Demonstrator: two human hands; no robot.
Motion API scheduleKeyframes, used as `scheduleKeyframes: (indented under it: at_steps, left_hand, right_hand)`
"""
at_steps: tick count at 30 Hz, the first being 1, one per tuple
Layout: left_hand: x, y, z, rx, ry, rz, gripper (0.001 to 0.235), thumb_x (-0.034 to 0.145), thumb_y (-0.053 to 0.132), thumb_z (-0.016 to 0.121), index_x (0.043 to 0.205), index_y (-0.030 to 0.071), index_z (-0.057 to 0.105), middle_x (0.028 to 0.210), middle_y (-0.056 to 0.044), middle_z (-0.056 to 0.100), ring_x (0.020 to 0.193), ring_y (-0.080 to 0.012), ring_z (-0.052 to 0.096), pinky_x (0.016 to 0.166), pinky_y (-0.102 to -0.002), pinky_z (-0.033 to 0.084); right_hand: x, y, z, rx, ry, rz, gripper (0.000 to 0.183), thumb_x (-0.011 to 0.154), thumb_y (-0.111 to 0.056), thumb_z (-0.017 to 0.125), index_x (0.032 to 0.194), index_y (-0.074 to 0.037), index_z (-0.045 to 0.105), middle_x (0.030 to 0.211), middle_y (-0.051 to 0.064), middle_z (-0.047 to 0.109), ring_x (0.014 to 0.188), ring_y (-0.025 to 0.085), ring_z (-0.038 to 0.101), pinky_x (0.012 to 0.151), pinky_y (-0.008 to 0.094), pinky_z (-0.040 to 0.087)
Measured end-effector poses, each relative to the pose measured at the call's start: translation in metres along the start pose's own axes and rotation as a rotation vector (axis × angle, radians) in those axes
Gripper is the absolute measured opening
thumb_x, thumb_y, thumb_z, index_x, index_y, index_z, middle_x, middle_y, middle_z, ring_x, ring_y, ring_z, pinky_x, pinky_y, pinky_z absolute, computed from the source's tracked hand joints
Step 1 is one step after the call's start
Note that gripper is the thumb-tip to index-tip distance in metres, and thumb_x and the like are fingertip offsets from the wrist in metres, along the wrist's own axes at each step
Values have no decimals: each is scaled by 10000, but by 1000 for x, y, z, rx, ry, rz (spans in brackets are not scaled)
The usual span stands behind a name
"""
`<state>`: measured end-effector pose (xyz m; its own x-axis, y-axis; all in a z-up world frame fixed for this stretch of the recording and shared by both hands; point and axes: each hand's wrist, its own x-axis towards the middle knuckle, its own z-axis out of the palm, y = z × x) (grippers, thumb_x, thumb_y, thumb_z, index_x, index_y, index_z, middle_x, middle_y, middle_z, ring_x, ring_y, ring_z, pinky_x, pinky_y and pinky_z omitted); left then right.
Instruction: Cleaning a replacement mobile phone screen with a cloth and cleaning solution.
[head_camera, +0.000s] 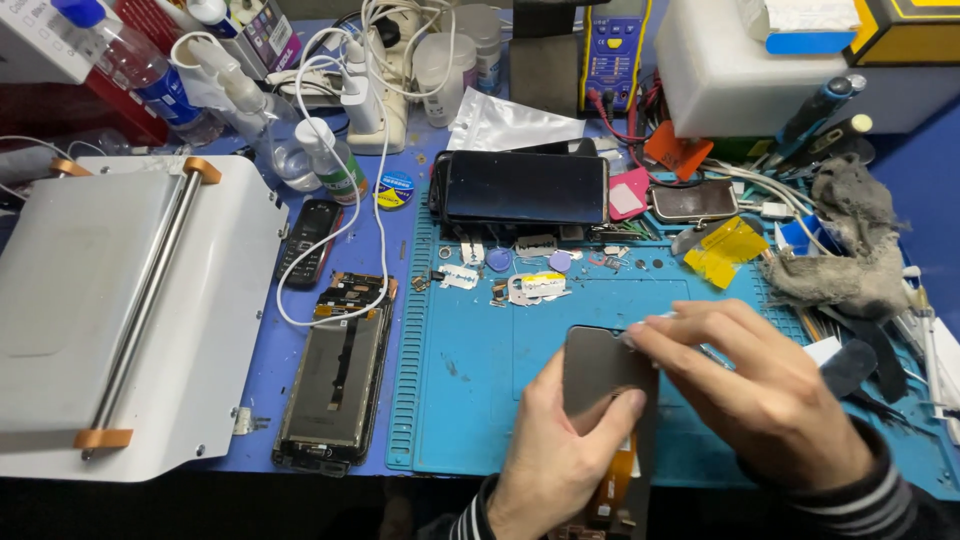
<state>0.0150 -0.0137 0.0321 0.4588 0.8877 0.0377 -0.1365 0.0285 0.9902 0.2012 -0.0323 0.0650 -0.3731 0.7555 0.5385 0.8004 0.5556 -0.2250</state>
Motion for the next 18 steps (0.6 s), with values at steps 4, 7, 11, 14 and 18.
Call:
scheduleKeyframes:
  at_steps: [4, 7, 11, 14, 18]
  left_hand:
    - [0, -1, -9, -142, 29, 10, 254, 924, 41, 625, 1169, -7, 575, 1025, -103, 679, 924, -171, 694, 912, -326, 631]
    - [2, 1, -8, -123, 14, 1, 252, 935, 50, 623, 1176, -5, 572, 1012, -92, 675, 900, -162, 683, 879, -303, 613]
    - [-1, 4, -5, -145, 3, 8, 236, 944, 30, 609, 1171, -3, 556, 1027, -89, 669, 921, -158, 677, 902, -300, 608]
    - [-5, 9, 0, -6, 21, 29, 193, 930, 43, 628, 1116, 8, 586, 898, -62, 677, 760, -129, 639, 716, -253, 556]
    - [-6, 11, 3, 55, 35, 31, 217, 905, 71, 647, 1099, 7, 572, 842, -64, 716, 677, -137, 654, 643, -262, 556]
  right_hand:
    - [-20, 8, -8, -82, 4, 204, 366, 731, 40, 750, 1083, -59, 762, 1003, 63, 712, 875, 205, 661, 776, 341, 545]
    - [-26, -2, -7, -54, 118, 323, 354, 760, 177, 758, 1084, 32, 771, 1051, 156, 715, 849, 241, 651, 765, 354, 549]
    - [-41, -4, -3, -3, 142, 419, 377, 831, 268, 720, 1173, 112, 749, 1162, 256, 684, 867, 271, 631, 765, 342, 534]
    - [-34, -10, -5, 18, 129, 366, 341, 862, 254, 745, 1177, 125, 727, 1148, 255, 687, 870, 277, 649, 784, 352, 546]
    - [-20, -19, -5, -19, 165, 303, 256, 861, 241, 786, 1088, 136, 729, 1110, 258, 717, 859, 296, 640, 780, 382, 531]
